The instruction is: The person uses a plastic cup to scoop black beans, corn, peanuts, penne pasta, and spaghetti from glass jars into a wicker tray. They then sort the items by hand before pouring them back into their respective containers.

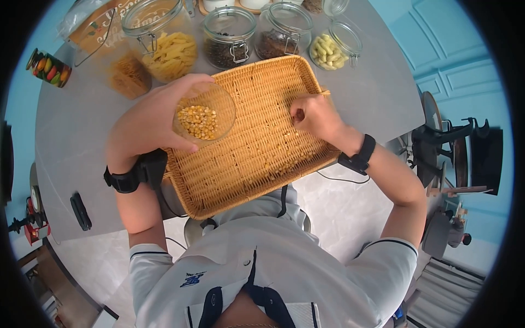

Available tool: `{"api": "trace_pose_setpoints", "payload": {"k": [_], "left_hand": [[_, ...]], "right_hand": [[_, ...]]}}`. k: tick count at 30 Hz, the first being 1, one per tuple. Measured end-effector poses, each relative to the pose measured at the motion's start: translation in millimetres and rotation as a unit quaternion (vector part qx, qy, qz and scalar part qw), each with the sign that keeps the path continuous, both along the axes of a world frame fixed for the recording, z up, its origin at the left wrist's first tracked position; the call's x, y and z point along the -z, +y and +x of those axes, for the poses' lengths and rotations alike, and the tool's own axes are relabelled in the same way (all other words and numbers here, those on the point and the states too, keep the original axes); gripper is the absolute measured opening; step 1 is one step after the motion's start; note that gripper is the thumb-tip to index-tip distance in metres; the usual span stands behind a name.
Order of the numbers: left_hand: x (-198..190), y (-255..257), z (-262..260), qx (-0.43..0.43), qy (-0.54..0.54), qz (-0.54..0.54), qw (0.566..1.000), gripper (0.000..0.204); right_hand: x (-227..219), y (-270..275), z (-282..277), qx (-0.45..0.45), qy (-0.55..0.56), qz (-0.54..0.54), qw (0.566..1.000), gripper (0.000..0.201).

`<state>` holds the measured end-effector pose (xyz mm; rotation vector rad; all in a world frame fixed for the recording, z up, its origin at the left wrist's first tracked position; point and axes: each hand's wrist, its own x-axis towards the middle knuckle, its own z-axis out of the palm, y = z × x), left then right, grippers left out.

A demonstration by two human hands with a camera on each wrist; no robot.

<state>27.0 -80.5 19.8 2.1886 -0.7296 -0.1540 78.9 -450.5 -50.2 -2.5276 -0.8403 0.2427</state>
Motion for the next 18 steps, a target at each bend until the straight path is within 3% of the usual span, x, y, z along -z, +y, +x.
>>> {"api": "trace_pose_setpoints", "payload": {"k": [2, 6, 9, 12, 18], "left_hand": [[0.0, -0.6, -0.2, -0.002, -0.004, 0.007, 1.0, 0.096], [3.4, -0.2, 1.0, 0.001, -0.022, 0.006, 1.0, 0.097], [5.2, 0.7, 2.4, 0.009, -0.022, 0.002, 1.0, 0.099], [4.1, 1.5, 2.9, 0.011, -0.023, 0.001, 1.0, 0.101], [6.5, 3.0, 3.8, 0.003, -0.01, -0.01, 1.0, 0.101]], "right_hand": [[-13.8, 1.8, 2.3, 0.058, 0.109, 0.038, 0.992, 0.012], [-70.0, 29.6, -2.1, 0.089, 0.209, 0.182, 0.957, 0.011], [-109.5, 71.6, -15.4, -0.03, 0.181, 0.219, 0.958, 0.009], [-114.2, 106.0, -17.0, -0.116, 0.089, 0.186, 0.972, 0.008], [-89.0, 128.4, -15.7, -0.16, 0.018, 0.193, 0.968, 0.011]]}}
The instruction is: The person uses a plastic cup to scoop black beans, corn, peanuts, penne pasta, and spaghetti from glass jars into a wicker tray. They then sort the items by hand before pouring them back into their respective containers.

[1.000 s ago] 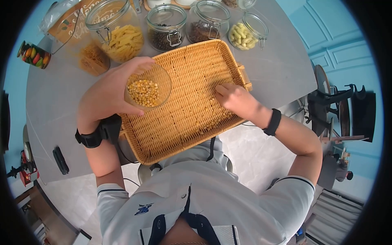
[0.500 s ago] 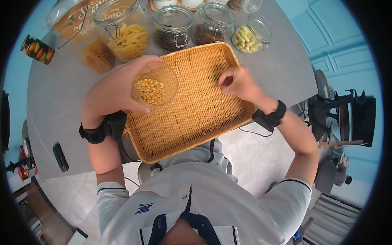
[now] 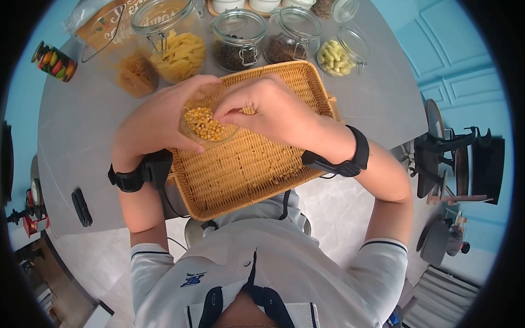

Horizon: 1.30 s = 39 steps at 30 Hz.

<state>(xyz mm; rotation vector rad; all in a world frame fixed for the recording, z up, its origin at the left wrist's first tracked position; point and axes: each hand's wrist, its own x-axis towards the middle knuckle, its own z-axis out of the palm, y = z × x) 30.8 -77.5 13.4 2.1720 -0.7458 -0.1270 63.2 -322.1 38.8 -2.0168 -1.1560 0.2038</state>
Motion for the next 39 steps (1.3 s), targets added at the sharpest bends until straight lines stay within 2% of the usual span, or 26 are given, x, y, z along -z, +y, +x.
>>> {"api": "trace_pose_setpoints", "payload": {"k": [8, 13, 16, 19, 23, 26, 30, 39], "left_hand": [[0.6, -0.8, -0.8, -0.008, 0.012, 0.007, 1.0, 0.1], [-3.4, -2.7, -1.5, -0.01, 0.026, 0.017, 0.999, 0.101], [-4.2, -3.0, -2.0, -0.012, 0.023, 0.021, 0.999, 0.101], [-2.7, -0.7, -0.4, -0.007, 0.033, 0.015, 0.999, 0.101], [1.7, 2.0, 2.5, 0.003, 0.018, 0.004, 1.0, 0.101], [4.5, 2.9, 3.5, 0.011, 0.005, 0.0, 1.0, 0.102], [6.2, 4.1, 2.5, 0.017, -0.005, 0.001, 1.0, 0.102], [7.0, 7.9, 4.0, 0.025, 0.002, 0.017, 1.0, 0.106]], "right_hand": [[-7.2, -17.2, -0.1, 0.068, 0.102, 0.034, 0.992, 0.007], [0.1, -20.5, 3.2, 0.069, 0.106, 0.066, 0.99, 0.01], [-3.3, -19.8, 1.6, 0.051, 0.024, 0.05, 0.997, 0.012], [-3.5, -48.2, 7.5, -0.013, -0.028, 0.024, 0.999, 0.013], [24.0, -78.0, -12.9, -0.165, -0.016, -0.141, 0.976, 0.015], [41.7, -71.8, -35.6, -0.278, -0.164, -0.179, 0.929, 0.027], [61.4, -80.9, -34.7, -0.349, -0.257, -0.199, 0.879, 0.033], [72.1, -88.7, -24.0, -0.383, -0.276, -0.169, 0.865, 0.023]]}}
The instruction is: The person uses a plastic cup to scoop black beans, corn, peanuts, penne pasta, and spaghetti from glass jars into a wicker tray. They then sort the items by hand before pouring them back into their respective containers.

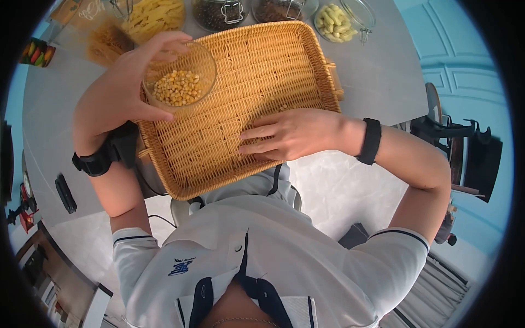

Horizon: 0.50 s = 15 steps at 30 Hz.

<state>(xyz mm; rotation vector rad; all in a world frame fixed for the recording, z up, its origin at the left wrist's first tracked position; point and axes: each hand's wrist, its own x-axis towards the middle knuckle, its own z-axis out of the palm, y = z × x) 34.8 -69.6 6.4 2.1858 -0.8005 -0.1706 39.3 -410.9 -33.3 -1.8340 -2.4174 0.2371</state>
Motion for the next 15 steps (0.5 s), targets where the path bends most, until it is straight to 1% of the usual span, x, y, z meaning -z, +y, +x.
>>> {"api": "trace_pose_setpoints", "payload": {"k": [3, 6, 9, 11, 13, 15], "left_hand": [[2.6, 2.8, -1.4, -0.004, -0.007, 0.004, 1.0, 0.105], [6.2, 6.1, -1.5, -0.005, 0.0, -0.014, 1.0, 0.104], [8.1, 6.3, -0.2, 0.003, -0.001, -0.022, 1.0, 0.104], [7.0, 5.9, -2.2, -0.005, 0.005, -0.012, 1.0, 0.105], [5.2, 5.7, -2.7, -0.009, 0.005, -0.005, 1.0, 0.105], [3.6, 5.9, -2.7, -0.007, 0.002, -0.003, 1.0, 0.105]], "right_hand": [[-3.9, -9.4, 5.2, -0.015, -0.019, -0.005, 1.0, 0.022], [-7.1, -25.4, 10.4, -0.008, -0.021, -0.03, 0.999, 0.02], [-11.1, -28.2, 15.1, -0.019, -0.022, -0.035, 0.999, 0.028], [-4.8, -32.3, 12.3, 0.033, 0.011, -0.031, 0.999, 0.022], [-3.0, -34.5, 13.7, 0.032, 0.011, -0.025, 0.999, 0.023], [-3.9, -36.9, 18.7, -0.018, -0.019, -0.018, 0.999, 0.03]]}}
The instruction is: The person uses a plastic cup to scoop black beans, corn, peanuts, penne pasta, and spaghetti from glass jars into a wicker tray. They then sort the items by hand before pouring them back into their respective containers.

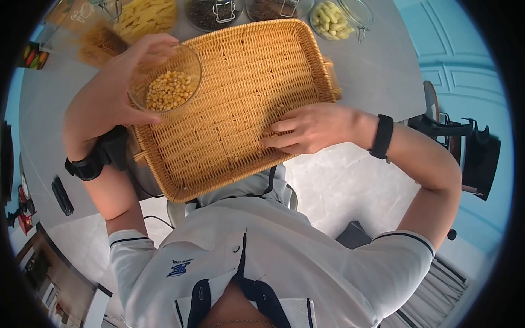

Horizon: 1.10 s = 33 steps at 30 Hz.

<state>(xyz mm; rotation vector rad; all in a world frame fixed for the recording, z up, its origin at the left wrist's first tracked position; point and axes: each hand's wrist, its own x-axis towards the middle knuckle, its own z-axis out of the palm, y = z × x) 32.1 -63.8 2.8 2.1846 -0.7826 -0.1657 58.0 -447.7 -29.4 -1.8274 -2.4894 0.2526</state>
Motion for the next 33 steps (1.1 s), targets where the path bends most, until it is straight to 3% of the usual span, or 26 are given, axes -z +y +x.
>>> {"api": "trace_pose_setpoints", "payload": {"k": [6, 8, 12, 16, 21, 24, 27, 28, 31, 33], "left_hand": [[-2.3, -0.5, 2.0, 0.0, 0.025, -0.003, 1.0, 0.102], [-1.3, -0.6, 1.8, -0.002, 0.025, -0.009, 1.0, 0.102], [-4.6, -0.7, 0.6, -0.017, 0.043, -0.004, 0.999, 0.103], [-0.4, 0.7, 2.8, -0.004, 0.026, -0.01, 1.0, 0.103], [-6.7, -3.0, -2.4, -0.013, 0.02, -0.003, 1.0, 0.092], [-3.7, -2.1, -1.9, -0.011, 0.009, -0.01, 1.0, 0.091], [-7.8, -4.3, -2.7, -0.035, 0.067, -0.013, 0.997, 0.099], [-7.8, -5.1, -2.1, -0.033, 0.059, -0.013, 0.998, 0.098], [-7.3, -8.5, -1.7, -0.028, 0.049, -0.015, 0.998, 0.098], [-9.2, -10.6, -2.0, -0.03, 0.052, -0.02, 0.998, 0.098]], "right_hand": [[1.4, -12.3, 2.2, 0.032, 0.039, 0.014, 0.999, 0.029], [-1.8, -21.9, -0.5, 0.074, 0.054, -0.036, 0.995, 0.023], [7.3, -23.4, 4.0, 0.037, 0.031, 0.041, 0.998, 0.017], [10.6, -26.8, 9.6, 0.144, 0.072, 0.048, 0.986, 0.015], [9.4, -23.9, 13.1, 0.348, 0.194, -0.002, 0.917, 0.023], [9.9, -14.7, 17.3, 0.458, 0.224, 0.05, 0.859, 0.018], [-5.6, 6.2, 26.4, 0.517, 0.341, 0.138, 0.773, 0.014], [-15.9, 17.3, 30.4, 0.505, 0.39, 0.176, 0.75, 0.013], [-52.2, 66.7, 31.3, 0.443, 0.388, 0.268, 0.763, 0.014], [-66.1, 94.7, 27.6, 0.4, 0.368, 0.259, 0.799, 0.014]]}}
